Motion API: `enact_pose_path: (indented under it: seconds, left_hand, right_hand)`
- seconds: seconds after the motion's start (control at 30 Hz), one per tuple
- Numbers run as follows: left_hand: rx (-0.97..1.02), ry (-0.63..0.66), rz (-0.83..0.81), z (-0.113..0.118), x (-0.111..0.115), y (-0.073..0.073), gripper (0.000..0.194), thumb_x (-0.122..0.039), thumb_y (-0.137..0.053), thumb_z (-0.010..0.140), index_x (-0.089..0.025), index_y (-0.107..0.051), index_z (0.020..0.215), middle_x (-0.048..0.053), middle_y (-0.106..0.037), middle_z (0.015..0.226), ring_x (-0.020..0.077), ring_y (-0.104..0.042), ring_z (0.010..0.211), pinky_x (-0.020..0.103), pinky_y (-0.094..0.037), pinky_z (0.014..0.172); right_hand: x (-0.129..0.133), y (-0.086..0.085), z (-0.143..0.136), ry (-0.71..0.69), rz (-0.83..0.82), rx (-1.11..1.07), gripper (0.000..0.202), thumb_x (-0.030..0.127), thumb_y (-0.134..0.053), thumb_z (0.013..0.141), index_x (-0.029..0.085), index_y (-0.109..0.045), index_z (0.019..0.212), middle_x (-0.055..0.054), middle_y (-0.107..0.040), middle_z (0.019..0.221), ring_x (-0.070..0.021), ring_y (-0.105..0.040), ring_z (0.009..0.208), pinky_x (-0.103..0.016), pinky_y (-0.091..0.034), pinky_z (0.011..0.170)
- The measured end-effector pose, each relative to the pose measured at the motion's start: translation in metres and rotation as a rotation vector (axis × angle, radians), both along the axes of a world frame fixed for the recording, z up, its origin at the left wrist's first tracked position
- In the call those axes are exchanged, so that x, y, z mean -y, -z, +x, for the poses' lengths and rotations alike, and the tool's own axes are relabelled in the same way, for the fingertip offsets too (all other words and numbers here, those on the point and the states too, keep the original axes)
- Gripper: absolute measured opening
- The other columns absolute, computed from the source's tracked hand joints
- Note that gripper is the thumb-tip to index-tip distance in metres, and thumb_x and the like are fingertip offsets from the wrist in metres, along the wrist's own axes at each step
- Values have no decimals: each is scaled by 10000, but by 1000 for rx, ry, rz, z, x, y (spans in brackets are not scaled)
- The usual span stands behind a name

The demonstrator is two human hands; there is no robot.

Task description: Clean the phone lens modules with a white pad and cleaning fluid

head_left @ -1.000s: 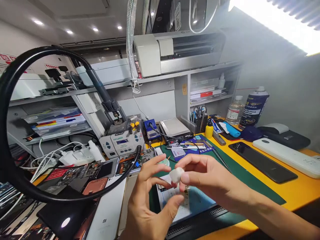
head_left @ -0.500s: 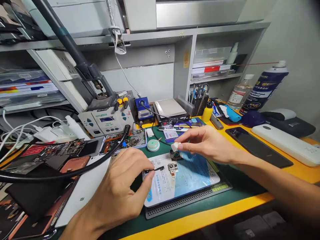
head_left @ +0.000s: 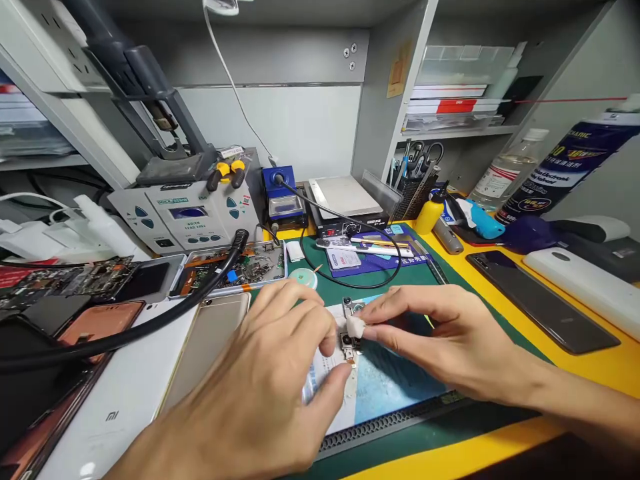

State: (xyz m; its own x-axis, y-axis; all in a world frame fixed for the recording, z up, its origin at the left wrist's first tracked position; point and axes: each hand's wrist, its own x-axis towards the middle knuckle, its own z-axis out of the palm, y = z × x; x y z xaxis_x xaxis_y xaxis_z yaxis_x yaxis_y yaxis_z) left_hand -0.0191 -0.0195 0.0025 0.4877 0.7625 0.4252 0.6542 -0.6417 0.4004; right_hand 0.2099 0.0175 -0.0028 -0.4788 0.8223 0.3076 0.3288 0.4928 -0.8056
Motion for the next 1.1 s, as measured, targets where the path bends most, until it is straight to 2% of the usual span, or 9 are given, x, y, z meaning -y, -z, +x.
enact_pose_path:
  seconds: [0.1,0.17,0.23,0.33,0.43,0.53,0.67,0.9,1.1]
  left_hand:
    - [7,-19,17,-1,-2,3,165,-154,-622,852,-216,-473,820,51,-610,926,258,-539,1043,469,-418,948]
    - [21,-65,0,-3,-7,3,146,-162,-615,850,-223,-483,850,56,-605,981,258,-547,1035,451,-440,891]
    - [37,-135,-40,-5,-14,2,115,-190,-601,858,-236,-506,904,47,-606,1022,255,-567,1008,441,-461,834]
    - [16,-218,-86,-1,-26,1,116,-250,-600,858,-264,-549,961,21,-627,1011,257,-602,954,432,-486,770]
    - [1,-213,-100,7,-33,2,182,-273,-655,814,-277,-585,983,15,-656,997,276,-631,931,431,-504,738]
    - [46,-203,-126,13,-36,6,292,-270,-689,787,-278,-599,1065,28,-697,1033,305,-653,976,470,-520,791]
    - [79,-244,-148,16,-38,12,427,-289,-712,779,-293,-591,1188,23,-743,1050,325,-675,1002,484,-519,825]
    - [94,-264,-184,17,-41,17,412,-278,-694,788,-320,-600,1187,-26,-744,1010,273,-689,992,454,-521,844]
    - [98,-255,-194,17,-40,20,476,-260,-685,801,-334,-569,1256,-26,-741,1079,273,-683,1036,447,-518,879]
  right_hand:
    - [-3,-2,0,122,28,5,54,230,-766,848,202,-801,879,-26,-818,894,-182,-750,798,-274,-590,750]
    - [-9,-4,1,259,30,26,88,295,-791,832,215,-810,863,-23,-818,862,-192,-738,761,-279,-574,681]
    - [-14,-5,2,321,-13,41,128,342,-808,813,219,-817,850,-27,-817,840,-202,-728,737,-282,-553,621]
    - [-19,-3,1,291,-70,12,131,339,-823,800,220,-820,855,-28,-820,847,-203,-724,727,-284,-549,606]
    - [-20,0,-2,270,-38,6,98,307,-813,815,224,-818,868,-24,-823,860,-212,-736,751,-297,-564,632]
    - [-21,2,-4,225,-3,18,81,276,-784,840,213,-813,881,-37,-826,888,-233,-755,806,-320,-591,682]
    - [-24,3,-6,146,33,3,74,181,-750,854,193,-801,906,-31,-827,912,-209,-770,829,-300,-615,756]
    - [-24,4,-5,93,73,18,102,165,-732,864,200,-800,932,-31,-826,939,-197,-774,866,-285,-620,813]
    - [-21,4,-3,71,166,78,127,130,-715,877,210,-784,947,-22,-818,943,-189,-768,869,-279,-619,836]
